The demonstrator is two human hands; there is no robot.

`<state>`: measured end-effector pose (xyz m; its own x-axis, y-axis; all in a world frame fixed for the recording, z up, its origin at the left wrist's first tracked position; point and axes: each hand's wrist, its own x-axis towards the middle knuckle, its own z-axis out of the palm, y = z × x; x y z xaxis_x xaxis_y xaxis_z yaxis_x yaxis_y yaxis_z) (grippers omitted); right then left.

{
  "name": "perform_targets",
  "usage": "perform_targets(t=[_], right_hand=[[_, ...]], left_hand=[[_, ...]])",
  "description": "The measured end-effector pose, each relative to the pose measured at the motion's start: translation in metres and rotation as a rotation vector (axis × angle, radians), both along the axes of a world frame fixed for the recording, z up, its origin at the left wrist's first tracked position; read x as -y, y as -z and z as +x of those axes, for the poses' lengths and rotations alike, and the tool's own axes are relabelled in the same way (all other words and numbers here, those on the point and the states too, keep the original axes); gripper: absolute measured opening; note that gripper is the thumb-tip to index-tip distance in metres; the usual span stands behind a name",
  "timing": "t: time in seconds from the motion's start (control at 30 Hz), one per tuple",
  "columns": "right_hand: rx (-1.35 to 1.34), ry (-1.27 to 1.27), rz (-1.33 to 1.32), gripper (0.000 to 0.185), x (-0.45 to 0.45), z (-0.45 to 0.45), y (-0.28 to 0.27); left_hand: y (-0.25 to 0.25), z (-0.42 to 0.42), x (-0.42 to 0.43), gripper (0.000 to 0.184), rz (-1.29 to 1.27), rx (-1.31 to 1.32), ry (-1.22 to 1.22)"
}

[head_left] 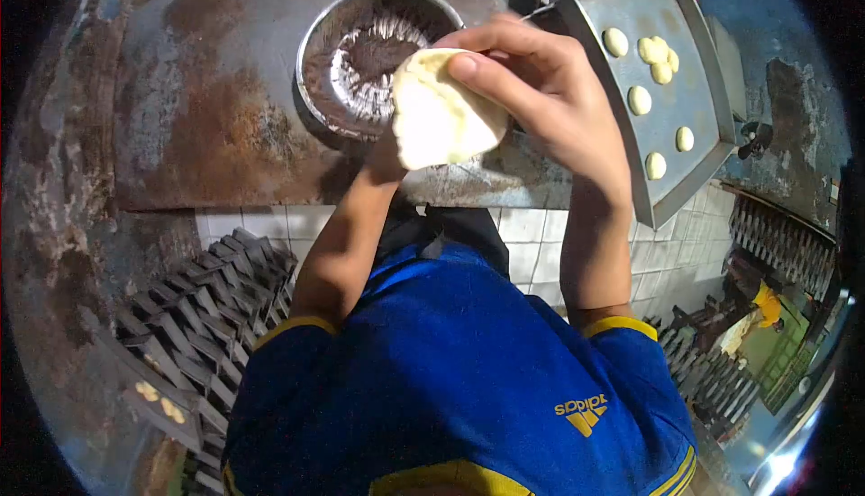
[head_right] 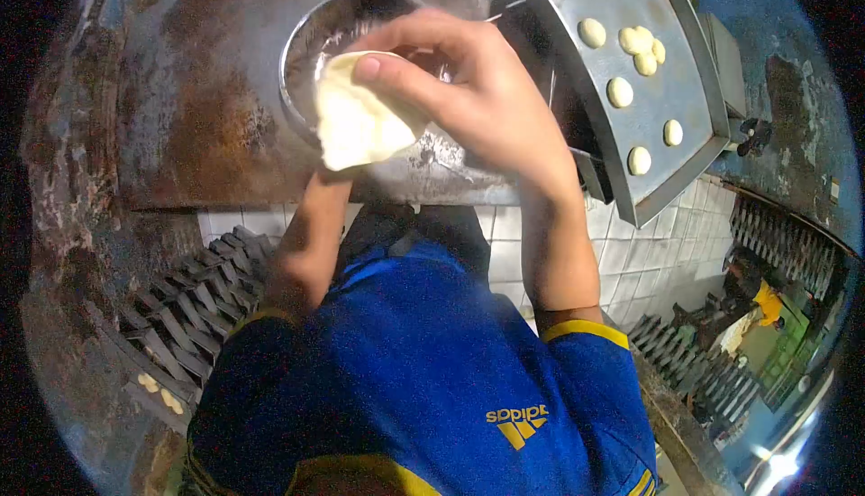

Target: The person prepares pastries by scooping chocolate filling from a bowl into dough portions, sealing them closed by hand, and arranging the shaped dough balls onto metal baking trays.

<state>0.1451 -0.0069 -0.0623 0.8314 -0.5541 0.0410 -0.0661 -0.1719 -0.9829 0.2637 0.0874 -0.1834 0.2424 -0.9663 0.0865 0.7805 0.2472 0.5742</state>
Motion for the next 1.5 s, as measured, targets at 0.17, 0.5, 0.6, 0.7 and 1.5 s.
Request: perform_targets(t=[0.17,0.5,0.6,0.7,1.5], right_hand=[[-0.349,0.228,-0.040,0.052,0.017,-0.022,0.113],[-0.691,-0.022,-0.477,0.019,-0.100,-0.137,0.383],[-0.621,-0.093,-0.271,0.018,-0.071,-0.060,0.299],[-0.427,-0.023,-0.459,0.029,-0.034,0.012,0.282],[-0.698,0.101,-0.411,0.033,-0.014,0.129,0.399]], left_hand=[[0.071,0.021,-0.036,0.056,0.143,1.060,-0.329],[0.145,0.115,-0.167,0.046,0.938,0.930,-0.240],[0.126,0.124,-0.180,0.039,1.153,0.893,-0.258],[0.137,0.131,-0.194,0.030,1.137,0.639,-0.384],[0.098,0.140,-0.208,0.041,1.146,0.580,-0.534]])
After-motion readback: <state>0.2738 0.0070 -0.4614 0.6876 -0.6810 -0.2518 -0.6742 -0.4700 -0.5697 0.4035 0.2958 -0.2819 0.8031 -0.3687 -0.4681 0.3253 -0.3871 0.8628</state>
